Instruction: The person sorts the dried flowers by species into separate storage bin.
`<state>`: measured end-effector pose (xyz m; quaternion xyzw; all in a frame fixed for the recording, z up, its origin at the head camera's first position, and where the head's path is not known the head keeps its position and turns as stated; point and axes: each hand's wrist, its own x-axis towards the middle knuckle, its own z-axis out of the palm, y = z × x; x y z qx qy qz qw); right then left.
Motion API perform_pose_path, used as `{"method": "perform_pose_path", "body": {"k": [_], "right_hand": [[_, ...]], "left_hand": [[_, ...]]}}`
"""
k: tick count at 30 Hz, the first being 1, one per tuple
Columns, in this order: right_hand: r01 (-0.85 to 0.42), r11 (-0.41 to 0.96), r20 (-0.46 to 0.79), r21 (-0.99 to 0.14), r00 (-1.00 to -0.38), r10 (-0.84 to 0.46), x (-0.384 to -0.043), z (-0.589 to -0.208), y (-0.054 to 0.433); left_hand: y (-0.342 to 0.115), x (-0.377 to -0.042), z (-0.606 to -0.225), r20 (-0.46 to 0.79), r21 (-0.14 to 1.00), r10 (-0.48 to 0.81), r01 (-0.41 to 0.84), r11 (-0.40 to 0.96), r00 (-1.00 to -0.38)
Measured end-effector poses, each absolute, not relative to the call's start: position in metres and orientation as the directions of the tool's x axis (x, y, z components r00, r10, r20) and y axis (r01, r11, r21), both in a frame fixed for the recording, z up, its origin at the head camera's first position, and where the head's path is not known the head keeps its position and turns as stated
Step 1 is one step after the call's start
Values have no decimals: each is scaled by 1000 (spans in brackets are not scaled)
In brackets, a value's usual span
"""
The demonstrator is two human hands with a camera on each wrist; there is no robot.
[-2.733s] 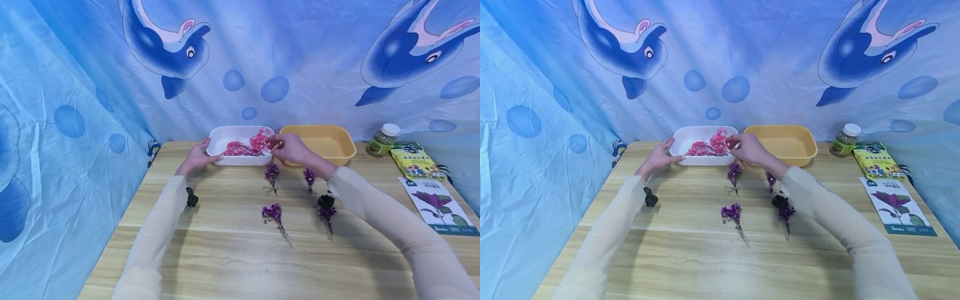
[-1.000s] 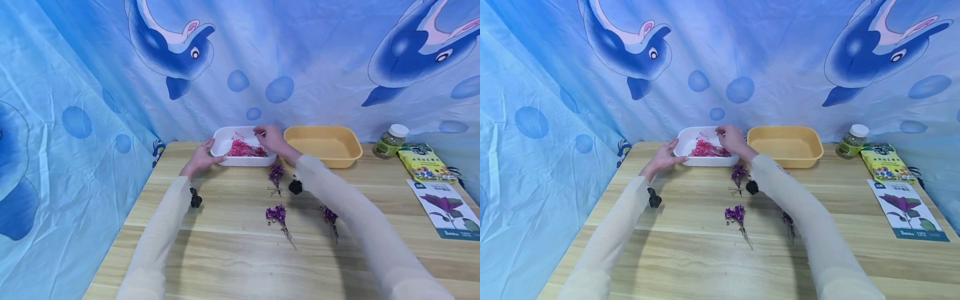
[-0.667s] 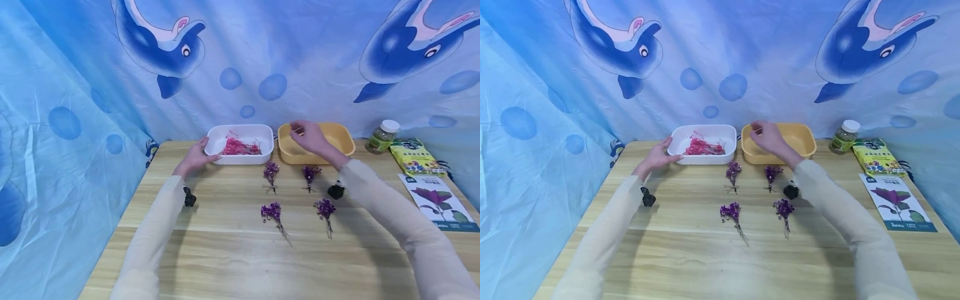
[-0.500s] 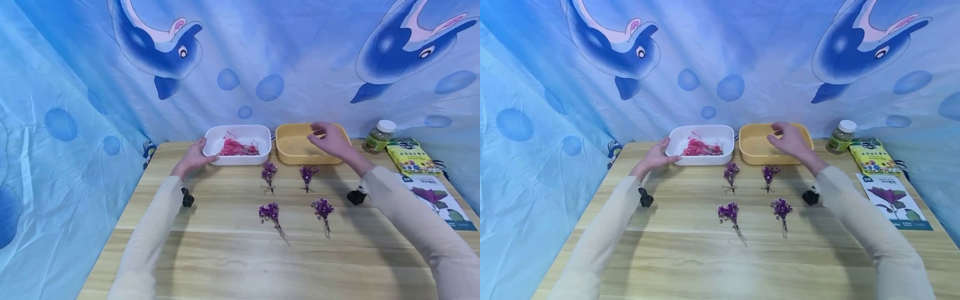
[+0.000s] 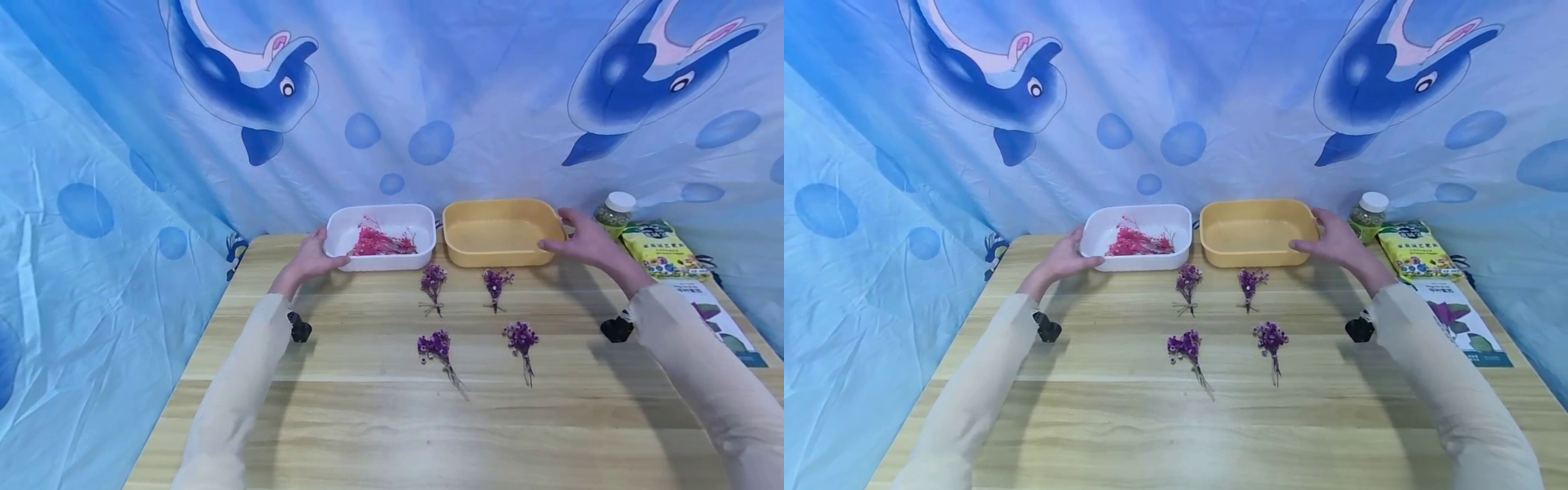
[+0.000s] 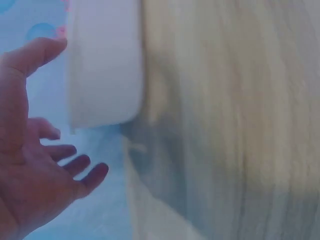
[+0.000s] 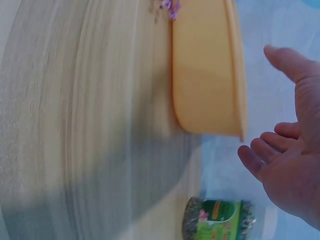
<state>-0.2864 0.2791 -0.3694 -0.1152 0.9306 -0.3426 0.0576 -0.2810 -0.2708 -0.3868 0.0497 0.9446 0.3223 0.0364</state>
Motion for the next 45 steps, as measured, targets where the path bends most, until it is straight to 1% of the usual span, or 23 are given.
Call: {"method": "perform_pose_path", "body": {"k": [2, 4, 8, 10, 12, 14, 17, 20, 22, 24, 26, 29, 33, 39, 45], "right_hand": [[-158, 735, -58, -659, -964, -259, -290, -373, 281], [-148, 731, -81, -666, -960, -267, -294, -376, 283], [-136, 744, -103, -654, -959, -265, -298, -383, 287], [-122, 759, -125, -639, -958, -259, -300, -387, 288], [-107, 773, -149, -626, -956, -253, -303, -389, 289], [-102, 781, -164, -616, -953, -253, -305, -390, 289], [-99, 773, -173, -627, -950, -262, -306, -392, 291], [-103, 754, -179, -649, -942, -283, -306, -395, 295], [-109, 736, -178, -668, -937, -300, -306, -398, 298], [-119, 719, -171, -685, -933, -317, -306, -401, 299], [-123, 711, -167, -693, -932, -323, -307, -403, 300], [-128, 705, -157, -697, -933, -325, -307, -404, 300], [-133, 695, -149, -707, -932, -331, -307, -403, 297], [-110, 692, -162, -713, -935, -315, -306, -403, 296], [-100, 701, -172, -706, -936, -307, -305, -402, 297]], "left_hand": [[-272, -275, -381, 3, 623, 91, 73, 779, -996], [-271, -266, -375, 87, 624, 59, 100, 775, -994], [-253, -243, -367, 279, 662, 39, 221, 716, -960], [-238, -229, -367, 319, 697, 69, 283, 659, -945], [-222, -217, -371, 298, 736, 115, 305, 605, -948], [-206, -207, -377, 243, 770, 161, 291, 568, -957], [-181, -198, -389, 133, 818, 191, 216, 533, -973], [-159, -194, -401, 39, 855, 186, 129, 502, -982], [-146, -193, -408, -6, 870, 180, 83, 485, -984], [-135, -193, -413, -25, 870, 176, 65, 488, -984], [-125, -194, -418, -20, 865, 178, 72, 496, -984], [-112, -196, -426, 24, 849, 181, 116, 516, -983], [-96, -197, -433, 74, 825, 151, 145, 546, -986], [-75, -200, -439, 71, 733, 67, 97, 674, -995], [-62, -206, -444, 65, 653, 58, 87, 753, -996]]}}
